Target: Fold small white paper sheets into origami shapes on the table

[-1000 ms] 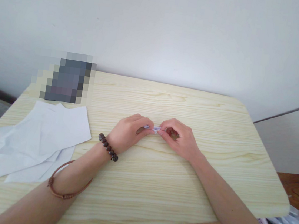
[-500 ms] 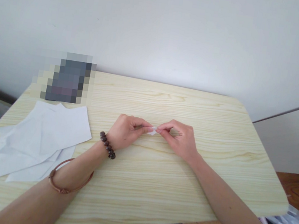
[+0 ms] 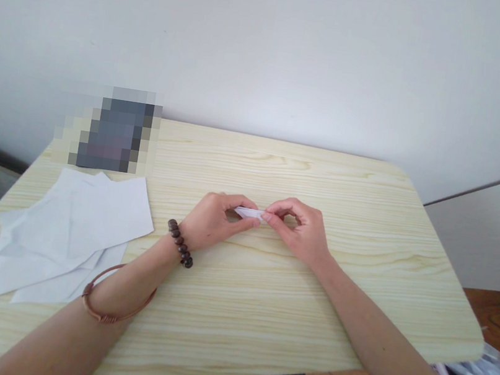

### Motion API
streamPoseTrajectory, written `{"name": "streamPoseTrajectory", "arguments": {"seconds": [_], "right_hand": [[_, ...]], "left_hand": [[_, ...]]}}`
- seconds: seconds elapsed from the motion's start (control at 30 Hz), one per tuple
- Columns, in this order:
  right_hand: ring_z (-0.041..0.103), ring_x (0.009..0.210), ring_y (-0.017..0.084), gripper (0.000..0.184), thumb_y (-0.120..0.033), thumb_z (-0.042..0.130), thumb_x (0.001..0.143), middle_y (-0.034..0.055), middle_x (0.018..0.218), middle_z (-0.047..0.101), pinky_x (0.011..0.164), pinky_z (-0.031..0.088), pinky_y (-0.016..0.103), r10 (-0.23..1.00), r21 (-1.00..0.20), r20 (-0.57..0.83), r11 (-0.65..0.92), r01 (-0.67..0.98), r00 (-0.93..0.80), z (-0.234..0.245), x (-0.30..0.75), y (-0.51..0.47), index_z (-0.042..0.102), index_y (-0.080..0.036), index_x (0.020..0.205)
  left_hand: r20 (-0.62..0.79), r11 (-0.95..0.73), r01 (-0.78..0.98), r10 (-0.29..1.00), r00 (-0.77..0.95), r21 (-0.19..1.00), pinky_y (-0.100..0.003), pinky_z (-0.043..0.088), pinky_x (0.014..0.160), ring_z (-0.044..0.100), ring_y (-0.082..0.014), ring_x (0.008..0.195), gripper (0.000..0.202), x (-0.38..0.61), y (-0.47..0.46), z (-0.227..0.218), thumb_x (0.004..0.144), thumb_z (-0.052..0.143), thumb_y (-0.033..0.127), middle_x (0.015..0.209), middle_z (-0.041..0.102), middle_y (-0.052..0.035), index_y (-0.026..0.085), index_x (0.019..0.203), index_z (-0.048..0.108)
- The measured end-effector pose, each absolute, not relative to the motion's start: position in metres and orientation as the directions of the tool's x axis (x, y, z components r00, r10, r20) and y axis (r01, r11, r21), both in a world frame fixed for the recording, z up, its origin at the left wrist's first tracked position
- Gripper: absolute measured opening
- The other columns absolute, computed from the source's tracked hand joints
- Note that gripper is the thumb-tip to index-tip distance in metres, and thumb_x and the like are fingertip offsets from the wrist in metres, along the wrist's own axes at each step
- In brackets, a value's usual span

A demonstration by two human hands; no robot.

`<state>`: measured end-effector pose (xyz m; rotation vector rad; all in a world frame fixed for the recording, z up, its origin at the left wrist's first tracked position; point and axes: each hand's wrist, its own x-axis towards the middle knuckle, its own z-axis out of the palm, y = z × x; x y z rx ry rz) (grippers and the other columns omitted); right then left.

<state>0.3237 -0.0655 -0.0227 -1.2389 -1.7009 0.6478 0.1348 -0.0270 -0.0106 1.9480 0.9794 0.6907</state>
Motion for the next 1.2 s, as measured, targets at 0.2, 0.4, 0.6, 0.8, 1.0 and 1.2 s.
{"name": "streamPoseTrajectory", "arguments": {"seconds": [0.2, 0.4, 0.6, 0.8, 1.0, 1.2], "right_hand": [[0.059, 0.066, 0.010, 0.009, -0.024, 0.058, 0.086, 0.0010, 0.076, 0.068, 0.062, 0.046, 0.023, 0.865, -0.703, 0.412, 0.501, 0.505, -0.285, -0.0208, 0.3241, -0.0661, 0.064, -0.019, 0.083], [0.062, 0.065, 0.011, 0.013, -0.026, 0.061, 0.085, 0.0011, 0.073, 0.071, 0.059, 0.045, 0.022, 0.910, -0.759, 0.353, 0.414, 0.502, -0.218, -0.0197, 0.3271, -0.0670, 0.069, -0.019, 0.079], [0.060, 0.059, 0.011, 0.018, -0.030, 0.060, 0.086, 0.0008, 0.069, 0.071, 0.054, 0.042, 0.021, 0.947, -0.799, 0.279, 0.320, 0.510, -0.157, -0.0185, 0.3265, -0.0660, 0.069, -0.018, 0.076], [0.050, 0.049, 0.008, 0.019, -0.034, 0.062, 0.083, -0.0004, 0.062, 0.066, 0.046, 0.036, 0.020, 0.960, -0.842, 0.272, 0.274, 0.464, -0.072, -0.0208, 0.3255, -0.0675, 0.067, -0.017, 0.075], [0.050, 0.051, 0.007, 0.012, -0.029, 0.063, 0.082, -0.0013, 0.065, 0.065, 0.048, 0.038, 0.019, 0.947, -0.851, 0.285, 0.322, 0.415, -0.150, -0.0224, 0.3259, -0.0662, 0.067, -0.018, 0.080], [0.049, 0.053, 0.007, 0.012, -0.027, 0.062, 0.083, -0.0011, 0.065, 0.065, 0.050, 0.038, 0.019, 0.930, -0.801, 0.298, 0.367, 0.473, -0.216, -0.0226, 0.3255, -0.0674, 0.068, -0.018, 0.080]], "left_hand": [[0.107, -0.346, 0.383, 0.845, 0.524, 0.856, -0.024, 0.046, 0.058, 0.063, -0.0152, 0.064, 0.026, 0.1336, -0.0273, -0.0149, 0.078, 0.066, 0.041, 0.073, 0.072, -0.0024, 0.017, 0.079, 0.073], [0.071, -0.319, 0.344, 0.815, 0.575, 0.883, -0.024, 0.049, 0.060, 0.066, -0.0177, 0.070, 0.026, 0.1296, -0.0239, -0.0160, 0.080, 0.063, 0.039, 0.077, 0.075, -0.0024, 0.019, 0.089, 0.076], [0.050, -0.280, 0.266, 0.769, 0.637, 0.922, -0.025, 0.052, 0.070, 0.067, -0.0176, 0.076, 0.031, 0.1273, -0.0210, -0.0097, 0.085, 0.056, 0.041, 0.082, 0.075, -0.0031, 0.016, 0.089, 0.074], [-0.022, -0.162, 0.277, 0.829, 0.559, 0.947, -0.023, 0.048, 0.062, 0.064, -0.0144, 0.068, 0.034, 0.1297, -0.0224, -0.0078, 0.081, 0.061, 0.043, 0.076, 0.073, -0.0030, 0.013, 0.095, 0.069], [0.026, -0.229, 0.305, 0.835, 0.550, 0.924, -0.021, 0.044, 0.058, 0.059, -0.0120, 0.064, 0.030, 0.1298, -0.0221, -0.0112, 0.074, 0.070, 0.041, 0.078, 0.071, -0.0017, 0.016, 0.090, 0.071], [0.005, -0.224, 0.324, 0.829, 0.559, 0.919, -0.023, 0.047, 0.061, 0.062, -0.0150, 0.068, 0.027, 0.1283, -0.0233, -0.0111, 0.076, 0.066, 0.042, 0.076, 0.072, -0.0022, 0.016, 0.083, 0.073]]}}
